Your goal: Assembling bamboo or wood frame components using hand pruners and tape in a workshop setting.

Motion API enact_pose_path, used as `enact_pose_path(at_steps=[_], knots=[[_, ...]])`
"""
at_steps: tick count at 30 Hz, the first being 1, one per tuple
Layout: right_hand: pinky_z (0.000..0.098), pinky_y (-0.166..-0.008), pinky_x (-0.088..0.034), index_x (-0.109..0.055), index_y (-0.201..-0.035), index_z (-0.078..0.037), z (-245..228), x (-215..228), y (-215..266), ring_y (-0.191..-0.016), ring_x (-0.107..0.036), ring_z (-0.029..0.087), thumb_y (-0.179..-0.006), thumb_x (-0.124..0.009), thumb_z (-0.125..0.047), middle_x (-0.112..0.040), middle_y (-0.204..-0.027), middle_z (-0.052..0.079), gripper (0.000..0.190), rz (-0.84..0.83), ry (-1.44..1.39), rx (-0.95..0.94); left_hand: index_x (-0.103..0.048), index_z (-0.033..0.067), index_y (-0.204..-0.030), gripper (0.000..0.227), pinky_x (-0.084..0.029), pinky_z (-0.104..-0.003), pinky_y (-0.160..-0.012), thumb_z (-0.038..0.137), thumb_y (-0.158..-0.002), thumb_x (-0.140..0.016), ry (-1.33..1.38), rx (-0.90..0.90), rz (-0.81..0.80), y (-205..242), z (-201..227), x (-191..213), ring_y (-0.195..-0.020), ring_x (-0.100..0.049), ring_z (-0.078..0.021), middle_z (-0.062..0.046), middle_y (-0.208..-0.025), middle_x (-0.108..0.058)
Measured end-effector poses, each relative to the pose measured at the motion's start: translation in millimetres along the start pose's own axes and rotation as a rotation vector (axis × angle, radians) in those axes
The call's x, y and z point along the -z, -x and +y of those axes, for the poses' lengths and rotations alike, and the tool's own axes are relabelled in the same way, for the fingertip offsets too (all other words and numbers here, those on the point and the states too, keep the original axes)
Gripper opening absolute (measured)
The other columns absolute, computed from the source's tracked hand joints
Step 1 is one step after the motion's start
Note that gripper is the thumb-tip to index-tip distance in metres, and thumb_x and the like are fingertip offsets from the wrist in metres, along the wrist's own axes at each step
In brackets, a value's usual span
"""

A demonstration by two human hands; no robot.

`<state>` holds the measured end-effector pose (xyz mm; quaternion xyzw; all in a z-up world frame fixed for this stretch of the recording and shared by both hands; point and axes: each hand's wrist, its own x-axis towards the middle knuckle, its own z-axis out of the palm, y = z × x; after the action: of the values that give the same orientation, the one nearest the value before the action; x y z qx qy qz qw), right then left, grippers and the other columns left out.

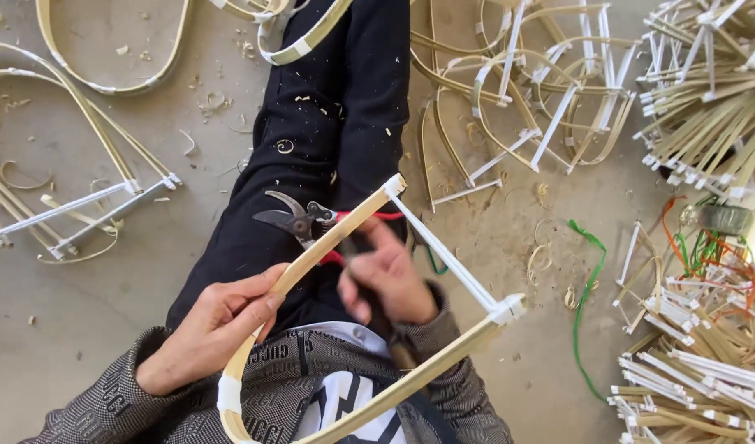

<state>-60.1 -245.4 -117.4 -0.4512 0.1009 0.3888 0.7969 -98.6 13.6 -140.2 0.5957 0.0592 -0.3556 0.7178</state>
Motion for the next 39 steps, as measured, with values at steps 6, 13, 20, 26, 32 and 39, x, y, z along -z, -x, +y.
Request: enact_pose_path(at_steps=[6, 13, 20, 26, 32, 39], knots=[[0.0247, -0.048, -0.048, -0.034, -0.159, -0.006, -0.1, 3.5, 1.6, -0.05, -0.057, 0.013, -0.104, -0.055, -0.01, -0.066, -0.075, 0.012, 0.059, 0.044, 0.066, -0.005, -0.053, 0.0036, -0.149, 0.052, -0.043, -0.021, -0.053, 0.013, -0.098, -0.056, 0.038, -0.041, -0.029, 4.8, -3.0, 2.6, -0.062, -0.05, -0.0037, 0.005, -0.071, -0.055], [0.0263, -0.049, -0.047, -0.03, -0.16, -0.006, -0.7, 5.5, 3.1, -0.051, -0.056, 0.015, -0.105, -0.056, -0.011, -0.065, -0.075, 0.012, 0.061, 0.011, -0.009, 0.005, -0.053, 0.0053, -0.15, 0.053, -0.042, -0.022, -0.052, 0.014, -0.098, -0.055, 0.043, -0.037, -0.068, 3.2, -3.6, 4.3, -0.061, -0.049, -0.0045, 0.004, -0.067, -0.056], [0.0249, -0.047, -0.046, -0.032, -0.159, -0.014, 0.9, 2.8, 3.8, -0.049, -0.055, 0.014, -0.103, -0.056, -0.01, -0.064, -0.072, 0.011, 0.061, 0.019, 0.045, 0.018, -0.055, 0.0071, -0.149, 0.052, -0.04, -0.023, -0.049, 0.014, -0.097, -0.057, 0.013, -0.031, -0.047, -0.6, -4.7, 5.5, -0.058, -0.047, -0.0042, 0.003, -0.065, -0.053], [0.0259, -0.047, -0.047, -0.032, -0.158, -0.012, 0.4, -5.6, 7.1, -0.05, -0.057, 0.015, -0.105, -0.055, -0.009, -0.065, -0.075, 0.012, 0.058, 0.048, -0.052, 0.059, -0.053, 0.0081, -0.15, 0.053, -0.042, -0.022, -0.05, 0.012, -0.097, -0.055, -0.01, -0.03, -0.059, 1.2, 2.2, 4.8, -0.058, -0.048, -0.0039, 0.004, -0.065, -0.053], [0.0273, -0.053, -0.049, -0.038, -0.16, -0.003, -1.5, 4.7, 11.4, -0.053, -0.057, 0.016, -0.109, -0.054, -0.01, -0.066, -0.08, 0.015, 0.055, -0.01, 0.025, 0.008, -0.052, 0.0068, -0.15, 0.054, -0.042, -0.021, -0.053, 0.012, -0.097, -0.055, 0.07, -0.041, -0.094, 5.4, 10.9, 2.2, -0.062, -0.048, -0.0035, 0.006, -0.07, -0.055], [0.0258, -0.052, -0.048, -0.036, -0.155, -0.003, 0.0, 2.0, 14.7, -0.054, -0.058, 0.015, -0.107, -0.054, -0.012, -0.065, -0.078, 0.013, 0.052, -0.004, 0.093, 0.044, -0.052, 0.0083, -0.151, 0.053, -0.043, -0.022, -0.053, 0.013, -0.098, -0.054, 0.048, -0.037, -0.105, 7.2, 13.2, 2.1, -0.061, -0.048, -0.0038, 0.005, -0.068, -0.054]])
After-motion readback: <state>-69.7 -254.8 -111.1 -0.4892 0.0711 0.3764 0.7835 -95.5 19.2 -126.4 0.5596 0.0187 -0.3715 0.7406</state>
